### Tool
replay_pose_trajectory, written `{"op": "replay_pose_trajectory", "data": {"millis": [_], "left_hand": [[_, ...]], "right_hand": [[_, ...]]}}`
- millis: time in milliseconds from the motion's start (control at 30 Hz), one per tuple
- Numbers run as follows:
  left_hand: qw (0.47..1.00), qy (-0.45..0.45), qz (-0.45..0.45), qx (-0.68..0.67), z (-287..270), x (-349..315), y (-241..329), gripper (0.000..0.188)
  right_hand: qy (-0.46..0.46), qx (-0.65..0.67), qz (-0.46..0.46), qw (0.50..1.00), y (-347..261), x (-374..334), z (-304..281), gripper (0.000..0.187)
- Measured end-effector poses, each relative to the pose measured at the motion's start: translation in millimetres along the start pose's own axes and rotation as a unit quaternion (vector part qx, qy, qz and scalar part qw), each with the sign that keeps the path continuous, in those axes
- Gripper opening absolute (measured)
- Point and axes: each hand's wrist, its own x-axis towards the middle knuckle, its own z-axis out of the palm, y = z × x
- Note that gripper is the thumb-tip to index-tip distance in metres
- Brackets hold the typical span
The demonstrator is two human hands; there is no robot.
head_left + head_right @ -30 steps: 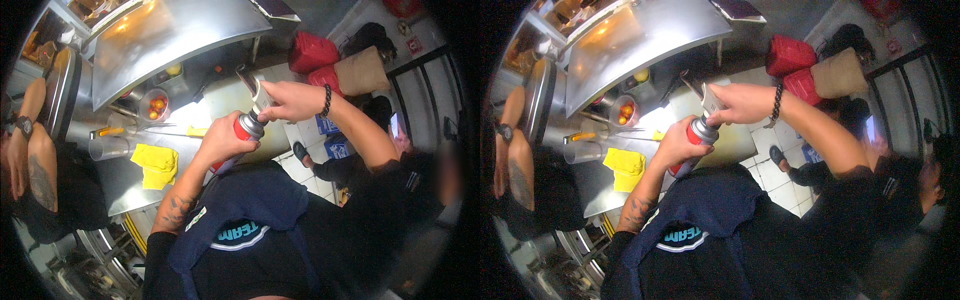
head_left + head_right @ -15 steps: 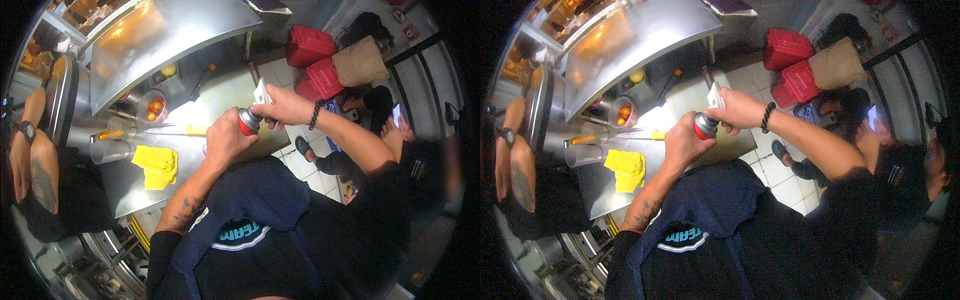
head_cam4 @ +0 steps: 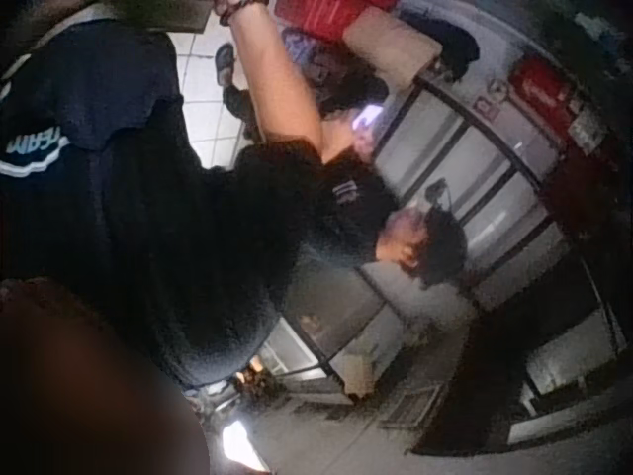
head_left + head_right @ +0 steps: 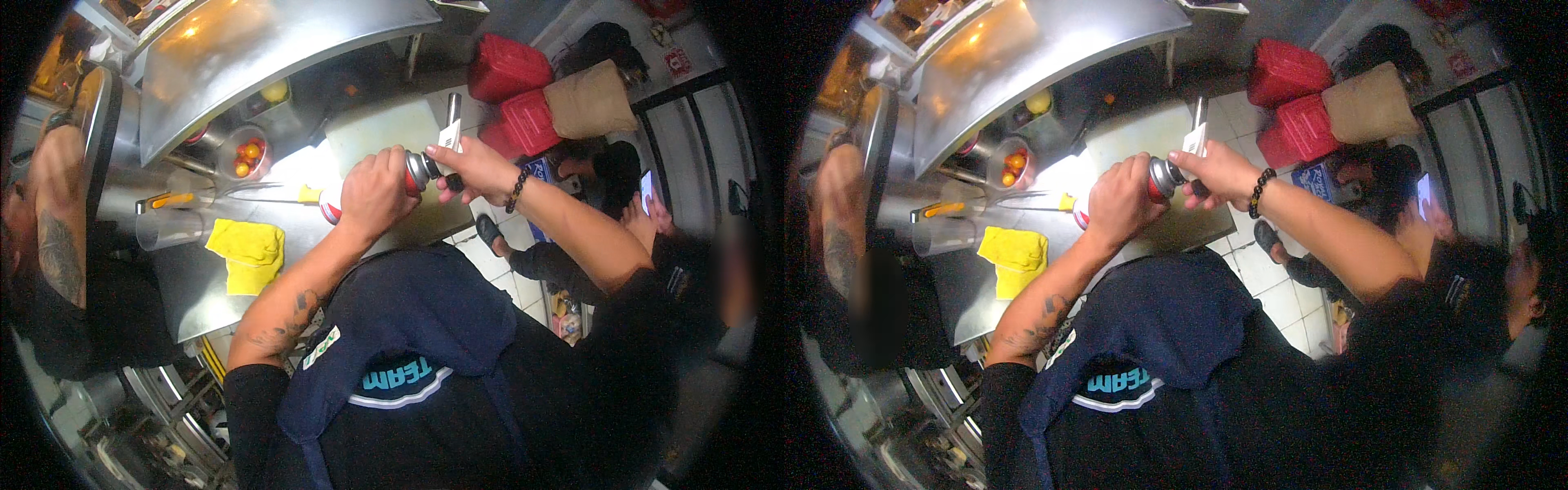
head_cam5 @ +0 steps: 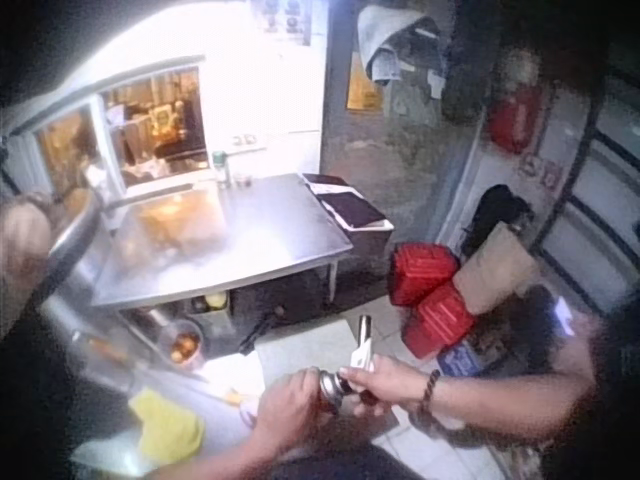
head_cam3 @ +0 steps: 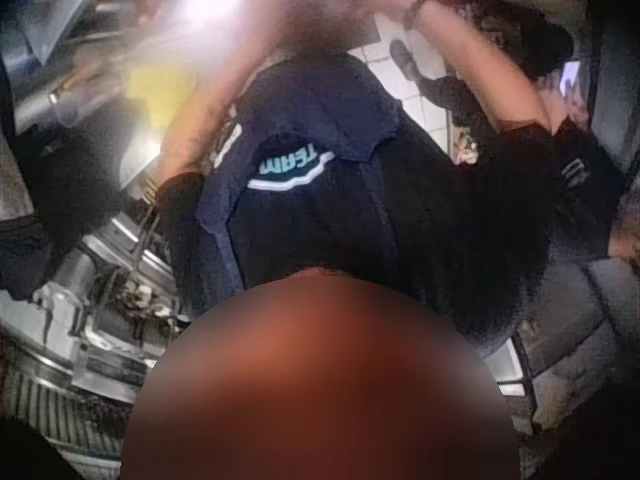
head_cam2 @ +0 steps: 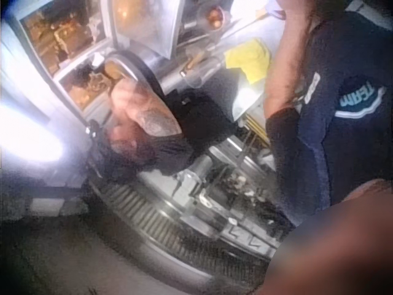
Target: The person assembles a handheld blowtorch by attaching a nozzle to a gas canister, then uses a lighter to ignite the torch. They adjust the flame and direct it toward a metal surface, then extinguish it.
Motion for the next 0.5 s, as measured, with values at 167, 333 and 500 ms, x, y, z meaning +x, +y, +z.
{"op": "replay_pose_trajectory", "data": {"millis": [167, 333, 500], "left_hand": [[0.999, 0.031, 0.002, 0.023, -6.3, 15.1, -2.3, 0.051], [0.989, 0.065, -0.1, -0.088, -5.4, 23.5, 5.5, 0.061], [0.931, 0.121, -0.195, -0.283, 30.8, 37.5, 14.9, 0.069]], "right_hand": [[0.002, -0.011, -0.037, 0.999, -13.5, 0.9, -5.4, 0.038], [-0.024, -0.044, -0.108, 0.993, -41.8, -12.1, -18.7, 0.041], [0.294, -0.348, -0.323, 0.829, -43.7, -20.5, -10.2, 0.048]]}}
